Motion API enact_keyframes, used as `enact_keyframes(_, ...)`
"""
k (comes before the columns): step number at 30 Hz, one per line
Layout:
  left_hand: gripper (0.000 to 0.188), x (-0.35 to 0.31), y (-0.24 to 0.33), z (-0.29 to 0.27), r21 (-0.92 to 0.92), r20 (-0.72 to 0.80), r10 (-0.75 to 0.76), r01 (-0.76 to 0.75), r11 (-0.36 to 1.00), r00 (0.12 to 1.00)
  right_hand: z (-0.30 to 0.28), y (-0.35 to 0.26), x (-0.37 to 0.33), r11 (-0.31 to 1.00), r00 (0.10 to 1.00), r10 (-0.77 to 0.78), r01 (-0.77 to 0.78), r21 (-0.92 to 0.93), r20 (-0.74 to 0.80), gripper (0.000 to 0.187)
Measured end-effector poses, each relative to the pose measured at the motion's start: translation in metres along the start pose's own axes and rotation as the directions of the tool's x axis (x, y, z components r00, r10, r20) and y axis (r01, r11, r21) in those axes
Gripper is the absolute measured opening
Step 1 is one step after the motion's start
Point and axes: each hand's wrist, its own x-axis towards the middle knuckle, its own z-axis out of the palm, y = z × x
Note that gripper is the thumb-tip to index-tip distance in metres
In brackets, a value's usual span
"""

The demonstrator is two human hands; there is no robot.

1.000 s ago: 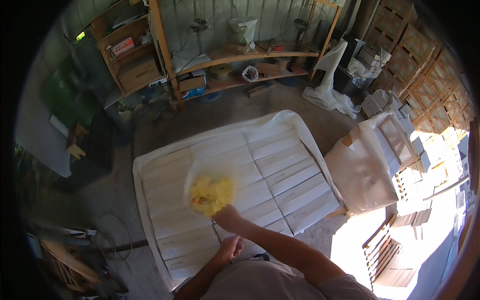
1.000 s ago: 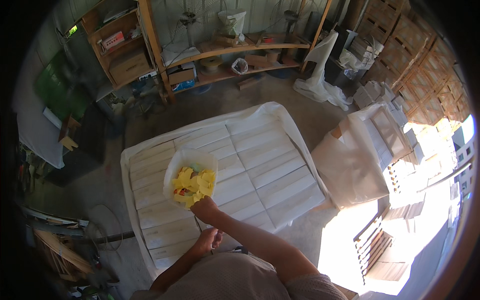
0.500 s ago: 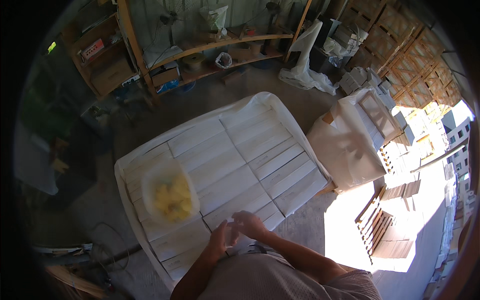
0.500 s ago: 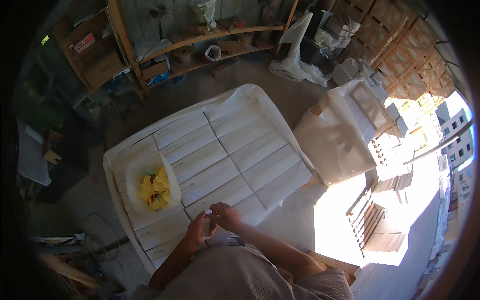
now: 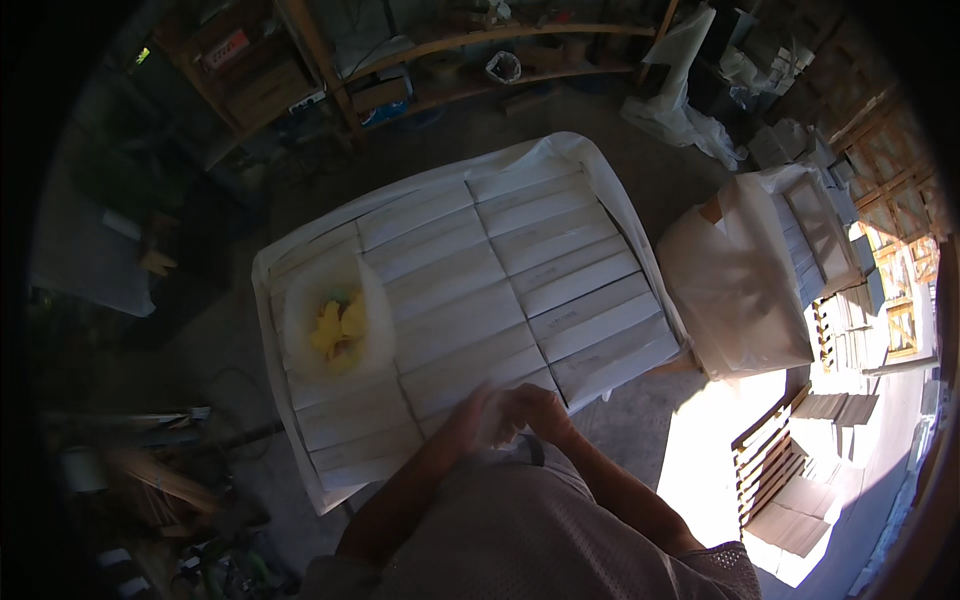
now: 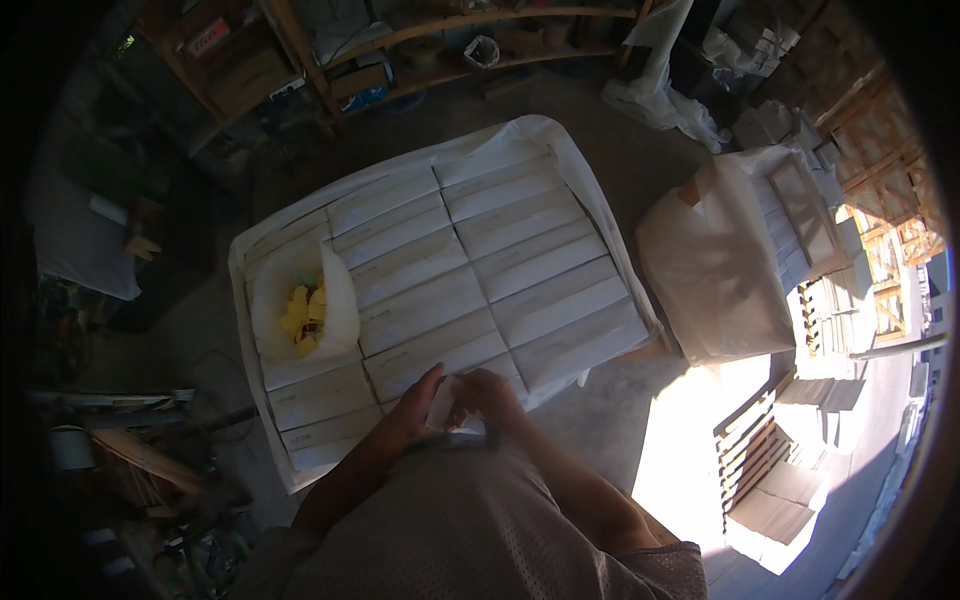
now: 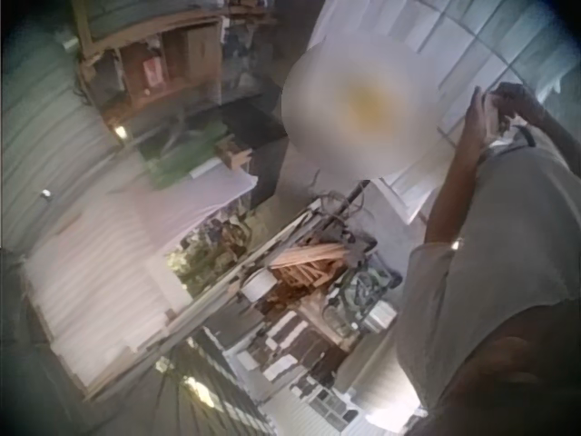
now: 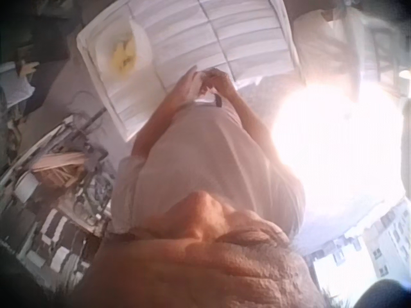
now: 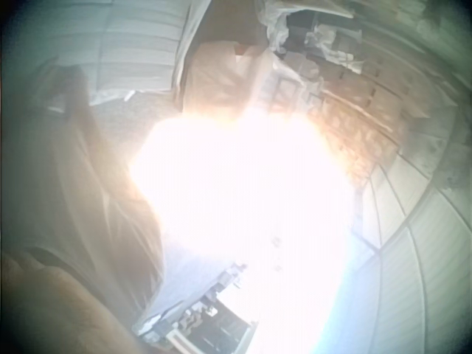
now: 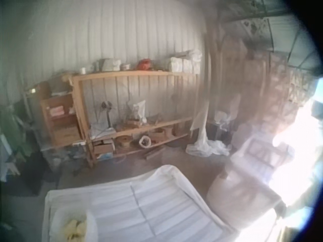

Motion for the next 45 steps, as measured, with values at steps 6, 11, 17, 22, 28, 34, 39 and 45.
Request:
enact_keyframes(6,0.045,0.012,-0.001,0.025,-0.010,-0.031,-0.011,0.010,1.000,0.999,-0.029,0.016,-0.004,0.965,0.970,-0.238,0.242,0.097,-0.047,0.020)
enact_keyframes(11,0.035,0.004,0.004,0.043,0.285,-0.111,0.135,-0.099,0.953,0.985,-0.026,-0.001,-0.010,0.961,0.918,-0.037,0.141,0.238,-0.394,0.021)
enact_keyframes(17,0.038,0.006,0.012,0.033,0.692,-0.063,0.172,-0.081,0.717,0.983,-0.026,-0.012,-0.026,0.986,0.951,-0.095,0.130,0.100,-0.294,0.023)
enact_keyframes(22,0.040,0.011,0.010,0.030,0.613,-0.215,0.113,0.044,0.789,0.970,-0.023,-0.011,-0.034,0.955,0.974,-0.123,0.168,0.244,-0.191,0.031)
enact_keyframes(28,0.051,-0.004,0.006,0.030,0.808,-0.069,0.211,-0.069,0.585,0.975,-0.027,-0.001,-0.045,0.844,0.968,-0.238,0.247,0.476,-0.080,0.036)
enact_keyframes(34,0.058,-0.001,0.005,0.028,0.722,-0.132,0.121,0.011,0.692,0.984,-0.030,0.000,-0.044,0.873,0.997,-0.066,0.076,0.482,-0.037,0.029)
enact_keyframes(39,0.051,-0.002,0.011,0.031,0.724,-0.082,0.072,0.009,0.690,0.994,-0.032,0.001,-0.042,0.873,1.000,0.023,-0.017,0.487,-0.006,0.027)
enact_keyframes(45,0.044,0.000,0.009,0.036,0.651,-0.205,0.026,0.117,0.750,0.978,-0.032,0.005,-0.040,0.874,1.000,0.002,-0.003,0.486,0.002,0.027)
